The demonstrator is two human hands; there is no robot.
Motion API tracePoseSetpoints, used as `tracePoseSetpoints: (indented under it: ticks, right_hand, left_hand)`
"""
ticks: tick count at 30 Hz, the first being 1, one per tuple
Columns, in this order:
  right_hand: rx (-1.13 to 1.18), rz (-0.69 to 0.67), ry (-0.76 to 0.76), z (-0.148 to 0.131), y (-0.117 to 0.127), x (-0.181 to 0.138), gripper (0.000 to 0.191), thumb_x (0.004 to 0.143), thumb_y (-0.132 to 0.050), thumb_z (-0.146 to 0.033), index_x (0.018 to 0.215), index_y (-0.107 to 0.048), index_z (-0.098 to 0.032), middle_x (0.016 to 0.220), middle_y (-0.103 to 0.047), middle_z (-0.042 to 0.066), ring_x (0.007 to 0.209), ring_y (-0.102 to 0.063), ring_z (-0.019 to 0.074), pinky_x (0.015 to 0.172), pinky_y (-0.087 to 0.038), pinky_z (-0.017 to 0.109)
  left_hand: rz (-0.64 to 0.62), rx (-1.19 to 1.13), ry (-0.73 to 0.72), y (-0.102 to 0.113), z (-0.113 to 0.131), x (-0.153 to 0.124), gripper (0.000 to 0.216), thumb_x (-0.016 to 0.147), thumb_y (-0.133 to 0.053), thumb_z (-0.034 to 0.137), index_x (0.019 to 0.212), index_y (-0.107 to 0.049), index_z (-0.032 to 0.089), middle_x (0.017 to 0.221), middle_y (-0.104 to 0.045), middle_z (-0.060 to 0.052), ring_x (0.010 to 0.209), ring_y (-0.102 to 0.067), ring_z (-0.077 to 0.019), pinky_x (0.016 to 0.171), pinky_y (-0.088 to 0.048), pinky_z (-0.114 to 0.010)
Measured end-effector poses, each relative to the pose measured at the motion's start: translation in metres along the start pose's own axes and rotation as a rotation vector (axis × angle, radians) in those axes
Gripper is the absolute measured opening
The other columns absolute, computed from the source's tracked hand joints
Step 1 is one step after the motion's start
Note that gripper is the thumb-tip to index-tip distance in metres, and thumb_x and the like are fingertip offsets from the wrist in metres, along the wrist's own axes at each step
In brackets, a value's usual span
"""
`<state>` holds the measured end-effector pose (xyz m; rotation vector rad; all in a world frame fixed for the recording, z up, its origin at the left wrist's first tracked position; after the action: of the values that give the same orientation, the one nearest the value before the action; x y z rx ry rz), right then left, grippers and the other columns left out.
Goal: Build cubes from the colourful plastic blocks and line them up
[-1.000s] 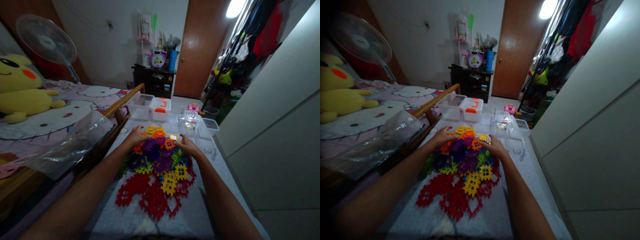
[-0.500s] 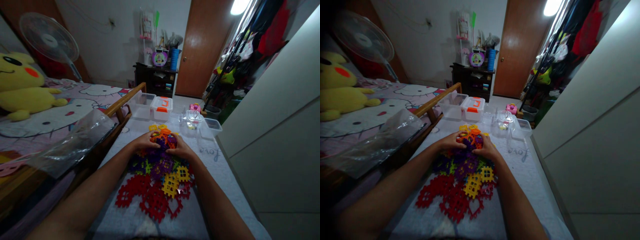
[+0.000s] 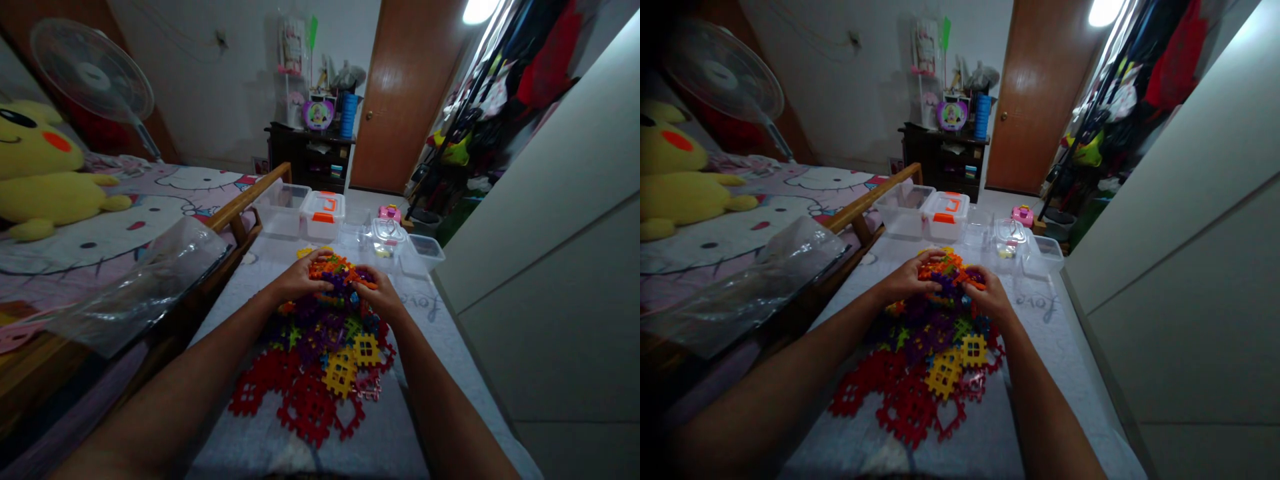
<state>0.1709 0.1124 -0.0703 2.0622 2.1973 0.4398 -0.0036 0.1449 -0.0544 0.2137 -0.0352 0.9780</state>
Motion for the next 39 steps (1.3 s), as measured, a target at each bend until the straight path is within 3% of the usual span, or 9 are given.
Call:
tracePoseSetpoints:
  ticks: [6, 11, 15, 20, 25, 28, 32, 35, 39]
  right_hand:
    - [-0.051, 0.087, -0.043, 0.006, 0.034, -0.014, 0.035, 0.072, -0.07, -0.041, 0.097, -0.07, -0.017, 0.088, -0.073, 0.004, 0.084, -0.067, 0.0218, 0.079, -0.054, 0.035]
    - [-0.078, 0.147, -0.104, 0.024, 0.063, -0.027, 0.039, 0.072, -0.072, -0.049, 0.095, -0.071, -0.017, 0.09, -0.073, 0.005, 0.084, -0.067, 0.0224, 0.078, -0.053, 0.034]
    - [-0.144, 0.126, -0.136, 0.034, 0.069, -0.032, 0.041, 0.073, -0.069, -0.055, 0.091, -0.07, -0.017, 0.082, -0.07, 0.003, 0.076, -0.064, 0.0203, 0.07, -0.05, 0.03]
    - [-0.293, 0.134, -0.114, 0.035, 0.069, -0.033, 0.041, 0.075, -0.064, -0.056, 0.089, -0.068, -0.017, 0.079, -0.067, 0.003, 0.072, -0.06, 0.0192, 0.067, -0.048, 0.031]
    - [-0.361, 0.167, -0.093, 0.039, 0.071, -0.033, 0.047, 0.08, -0.059, -0.057, 0.107, -0.065, -0.018, 0.101, -0.069, 0.008, 0.088, -0.064, 0.0233, 0.082, -0.05, 0.037]
    - [-0.378, 0.157, -0.117, 0.047, 0.07, -0.034, 0.053, 0.08, -0.062, -0.056, 0.118, -0.06, -0.019, 0.104, -0.069, 0.008, 0.091, -0.065, 0.0248, 0.083, -0.052, 0.039]
    - [-0.341, 0.141, -0.136, 0.055, 0.065, -0.034, 0.064, 0.078, -0.067, -0.051, 0.132, -0.05, -0.02, 0.105, -0.069, 0.007, 0.09, -0.067, 0.0237, 0.084, -0.053, 0.039]
    - [-0.266, 0.112, -0.112, 0.055, 0.058, -0.034, 0.071, 0.077, -0.069, -0.047, 0.138, -0.042, -0.02, 0.103, -0.069, 0.006, 0.088, -0.067, 0.0221, 0.081, -0.054, 0.038]
    - [-0.22, 0.085, -0.056, 0.05, 0.05, -0.033, 0.072, 0.076, -0.071, -0.04, 0.139, -0.042, -0.021, 0.1, -0.068, 0.005, 0.085, -0.067, 0.0207, 0.079, -0.055, 0.037]
  left_hand:
    - [-0.143, 0.146, -0.01, -0.017, 0.003, 0.011, 0.064, 0.075, -0.073, 0.043, 0.131, -0.055, 0.02, 0.135, -0.059, -0.009, 0.124, -0.056, -0.0293, 0.106, -0.044, -0.042]
    - [-0.241, 0.437, 0.036, -0.01, -0.007, 0.033, 0.059, 0.093, -0.042, 0.055, 0.14, -0.049, 0.02, 0.149, -0.048, -0.007, 0.135, -0.045, -0.0262, 0.113, -0.034, -0.037]
    - [-0.275, 0.753, 0.095, -0.001, -0.019, 0.06, 0.057, 0.096, -0.031, 0.053, 0.127, -0.06, 0.015, 0.136, -0.059, -0.011, 0.125, -0.053, -0.0269, 0.109, -0.036, -0.038]
    - [-0.025, 1.091, 0.263, 0.021, -0.037, 0.093, 0.065, 0.084, -0.05, 0.063, 0.133, -0.056, 0.021, 0.14, -0.052, -0.014, 0.13, -0.045, -0.0345, 0.107, -0.035, -0.048]
    - [-0.138, 1.17, 0.438, 0.011, -0.064, 0.098, 0.097, 0.057, -0.073, 0.069, 0.14, -0.047, 0.027, 0.145, -0.044, -0.015, 0.131, -0.041, -0.0413, 0.103, -0.037, -0.052]
    - [-0.173, 1.189, 0.443, 0.003, -0.066, 0.097, 0.093, 0.054, -0.076, 0.067, 0.136, -0.05, 0.029, 0.141, -0.047, -0.015, 0.124, -0.048, -0.0408, 0.098, -0.043, -0.052]
    - [-0.216, 1.226, 0.299, -0.01, -0.057, 0.096, 0.071, 0.067, -0.072, 0.054, 0.131, -0.057, 0.027, 0.127, -0.057, -0.013, 0.108, -0.06, -0.0345, 0.089, -0.049, -0.044]
    - [-0.257, 1.228, 0.201, -0.018, -0.048, 0.091, 0.045, 0.078, -0.063, 0.033, 0.123, -0.064, 0.026, 0.12, -0.06, -0.01, 0.106, -0.061, -0.0284, 0.092, -0.048, -0.038]
    - [-0.321, 1.197, 0.111, -0.025, -0.038, 0.075, 0.033, 0.079, -0.059, 0.018, 0.109, -0.07, 0.025, 0.117, -0.061, -0.006, 0.108, -0.058, -0.0235, 0.097, -0.044, -0.034]
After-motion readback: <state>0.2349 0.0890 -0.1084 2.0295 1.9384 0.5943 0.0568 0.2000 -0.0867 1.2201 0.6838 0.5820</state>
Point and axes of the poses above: each hand's wrist, its own x-axis towards the middle knuckle, its own y-axis out of the back of the hand, z = x × y, the point moved 8 cm from there along x, towards the middle knuckle
